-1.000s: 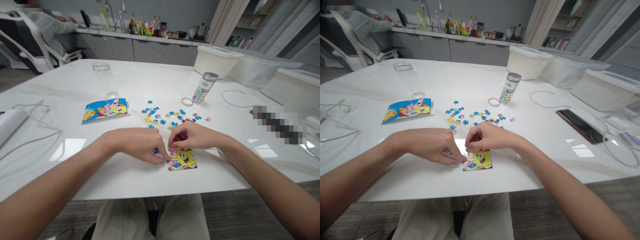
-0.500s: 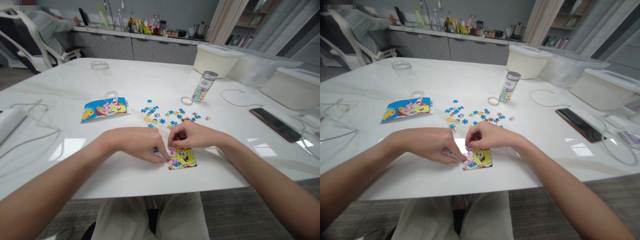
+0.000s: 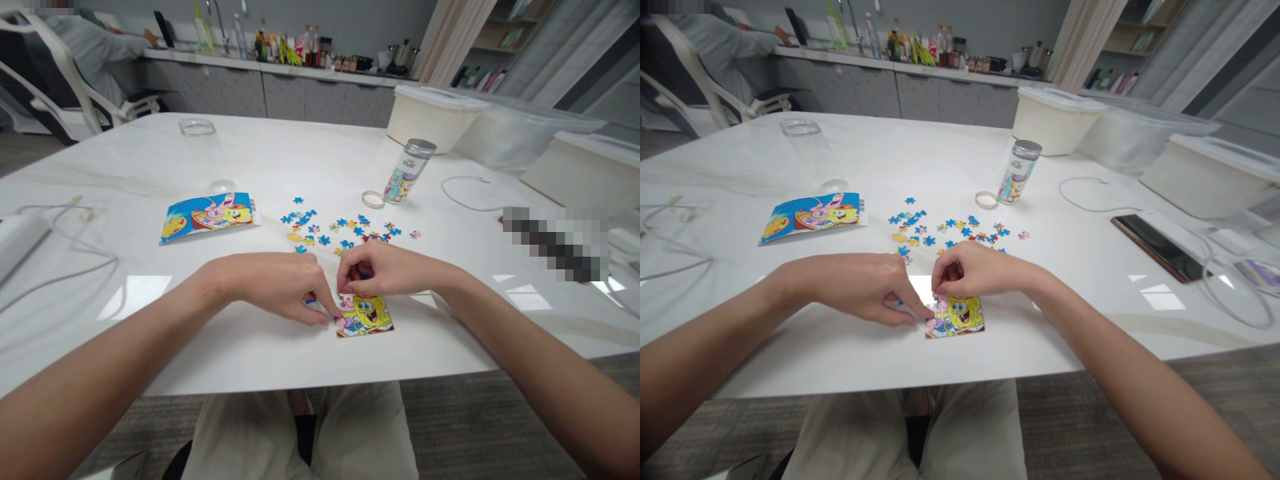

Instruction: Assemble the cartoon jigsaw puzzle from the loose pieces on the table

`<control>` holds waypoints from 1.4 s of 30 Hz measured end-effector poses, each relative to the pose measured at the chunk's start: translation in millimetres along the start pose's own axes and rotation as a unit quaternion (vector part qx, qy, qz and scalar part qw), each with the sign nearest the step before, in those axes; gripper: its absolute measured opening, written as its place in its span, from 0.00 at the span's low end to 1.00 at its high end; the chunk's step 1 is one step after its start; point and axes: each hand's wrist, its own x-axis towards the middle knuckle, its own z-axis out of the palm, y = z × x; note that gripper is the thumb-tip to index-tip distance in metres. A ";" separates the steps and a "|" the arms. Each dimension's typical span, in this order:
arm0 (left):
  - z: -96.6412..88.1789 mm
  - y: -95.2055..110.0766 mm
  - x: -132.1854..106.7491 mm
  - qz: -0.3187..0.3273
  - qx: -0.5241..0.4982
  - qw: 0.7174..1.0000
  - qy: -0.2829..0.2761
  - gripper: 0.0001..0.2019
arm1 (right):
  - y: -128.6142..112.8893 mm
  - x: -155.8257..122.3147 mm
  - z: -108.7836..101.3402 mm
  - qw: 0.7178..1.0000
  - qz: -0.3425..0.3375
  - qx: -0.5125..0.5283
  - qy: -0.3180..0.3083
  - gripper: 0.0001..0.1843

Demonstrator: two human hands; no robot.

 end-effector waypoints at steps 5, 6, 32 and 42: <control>-0.1 1.0 0.0 -0.002 -0.002 1.000 -0.001 0.14 | 0.1 -0.3 0.5 1.000 -0.005 -0.004 0.002 0.06; -0.2 1.3 0.1 -0.004 -0.001 1.000 -0.002 0.15 | -0.1 -0.3 0.5 1.000 -0.003 -0.004 0.003 0.06; 4.0 -2.8 1.0 -0.034 0.043 0.998 0.040 0.17 | -0.4 -4.3 -6.3 1.000 -0.003 -0.019 -0.013 0.04; 5.0 -2.9 1.1 -0.037 0.042 0.997 0.048 0.16 | -0.1 -6.2 -12.0 1.000 -0.005 0.013 0.022 0.06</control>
